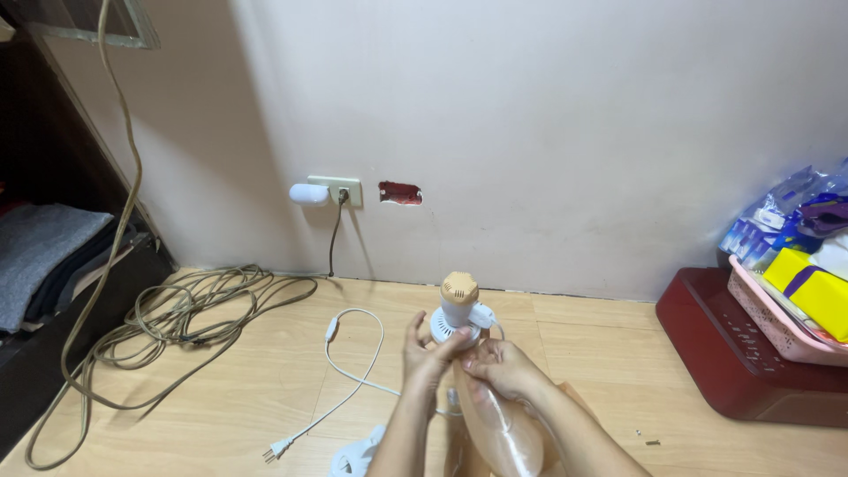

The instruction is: The person uses a screwdriver to remove screws from the base and neck of a small electric fan, then detaches the fan head with blades and separates the base components. The parts are placed on the floor.

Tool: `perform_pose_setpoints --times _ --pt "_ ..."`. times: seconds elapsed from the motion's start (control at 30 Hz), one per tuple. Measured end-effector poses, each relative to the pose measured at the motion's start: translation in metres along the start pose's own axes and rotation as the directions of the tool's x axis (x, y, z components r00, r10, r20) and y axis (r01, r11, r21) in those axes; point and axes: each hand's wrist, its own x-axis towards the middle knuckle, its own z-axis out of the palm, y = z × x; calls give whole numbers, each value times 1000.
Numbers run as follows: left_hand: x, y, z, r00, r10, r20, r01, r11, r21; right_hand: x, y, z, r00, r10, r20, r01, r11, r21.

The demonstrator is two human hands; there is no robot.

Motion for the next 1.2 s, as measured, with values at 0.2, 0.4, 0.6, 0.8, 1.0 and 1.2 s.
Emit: perform_pose_setpoints --times 0.2,0.4,0.6,0.8,1.0,1.2 --pt "-3 9 10 983 -185 16 176 897 -406 -4 -4 9 992 126 -5 -126 992 17" --pt "-8 13 4 980 -175 -94 143 950 -279 -13 -25 17 989 149 12 -148 984 -95" --pt "11 10 5 961 -165 -223 55 901 -429 -1 -27 29 994 107 23 -108 993 46" --pt "22 -3 5 963 -198 -183 119 922 -369 3 -21 27 990 143 2 -143 988 66" --pt "39 -26 8 981 -148 -127 95 931 -352 -8 -13 31 978 177 -113 -156 973 170" --pt "39 -24 -21 958 -148 -245 41 919 -393 -7 -2 17 970 242 -18 -242 970 -6"
